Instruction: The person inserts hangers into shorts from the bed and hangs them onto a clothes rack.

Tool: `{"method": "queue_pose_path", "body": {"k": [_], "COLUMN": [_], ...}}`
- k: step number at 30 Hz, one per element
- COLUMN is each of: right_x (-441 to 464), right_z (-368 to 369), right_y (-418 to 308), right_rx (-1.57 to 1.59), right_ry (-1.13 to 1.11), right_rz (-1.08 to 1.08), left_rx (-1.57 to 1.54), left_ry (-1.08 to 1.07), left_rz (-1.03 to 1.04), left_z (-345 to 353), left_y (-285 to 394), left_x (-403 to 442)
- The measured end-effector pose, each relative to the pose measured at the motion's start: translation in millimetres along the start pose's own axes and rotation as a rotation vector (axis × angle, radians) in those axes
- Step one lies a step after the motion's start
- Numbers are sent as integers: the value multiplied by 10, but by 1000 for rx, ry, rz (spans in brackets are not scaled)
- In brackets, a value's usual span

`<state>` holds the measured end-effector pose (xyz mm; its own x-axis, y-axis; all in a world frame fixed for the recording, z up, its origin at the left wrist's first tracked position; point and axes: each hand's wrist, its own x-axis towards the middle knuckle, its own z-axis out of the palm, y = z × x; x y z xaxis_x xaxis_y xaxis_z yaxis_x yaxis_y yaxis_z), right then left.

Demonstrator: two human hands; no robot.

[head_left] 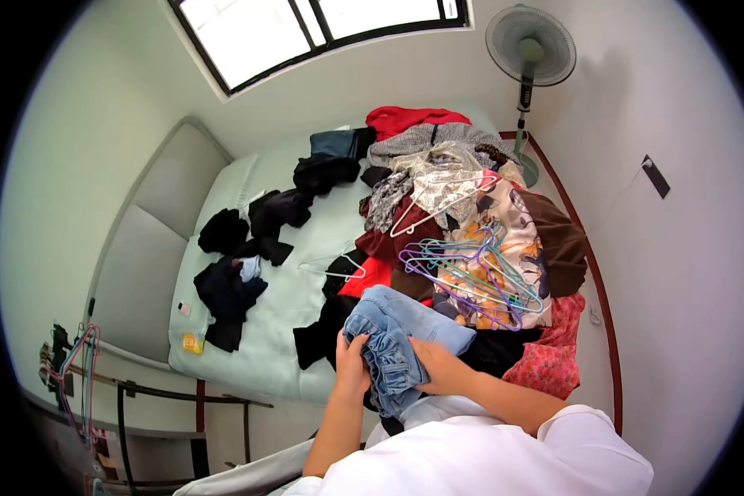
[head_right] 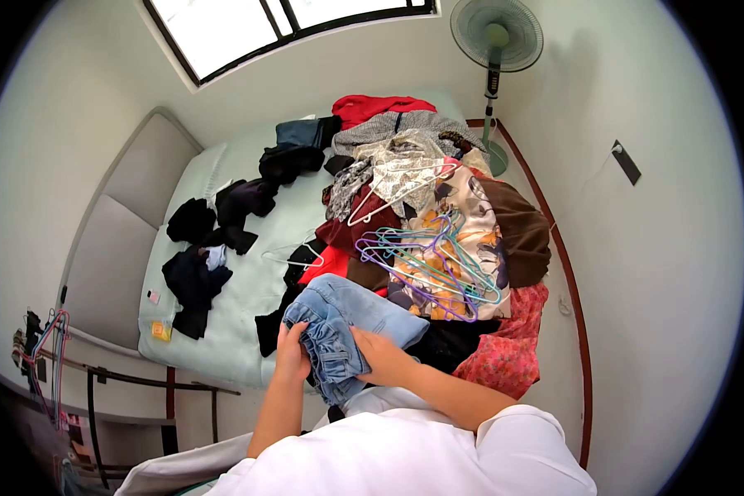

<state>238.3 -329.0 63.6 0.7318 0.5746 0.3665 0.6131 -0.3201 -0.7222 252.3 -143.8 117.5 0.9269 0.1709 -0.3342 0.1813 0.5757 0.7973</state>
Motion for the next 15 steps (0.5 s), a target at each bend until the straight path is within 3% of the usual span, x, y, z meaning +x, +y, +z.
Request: {"method": "queue_pose_path", "body": {"k": [3,6,7,8,11,15], "right_x": [-67,-52,47,142,318,578], "right_z": [61,11,-48,-116,-269,-568], "right_y": [49,240,286,307,564,275], "right_rx": [104,301,392,688,442,236], "right_ry": [75,295,430,504,519,441], "right_rz": [99,396,402,472,267,357], "left_rx": [-8,115,212,273,593,892], "left_ry": [-45,-80,-104,-88,-143,-101], "left_rz": [37,65,104,77,134,299], "left_z": [-61,-262,-314,-395,-620,-720], "left_y": [-12,-88,-105,-134,-330,-403], "left_x": [1,12,6,-2,14,-76]}}
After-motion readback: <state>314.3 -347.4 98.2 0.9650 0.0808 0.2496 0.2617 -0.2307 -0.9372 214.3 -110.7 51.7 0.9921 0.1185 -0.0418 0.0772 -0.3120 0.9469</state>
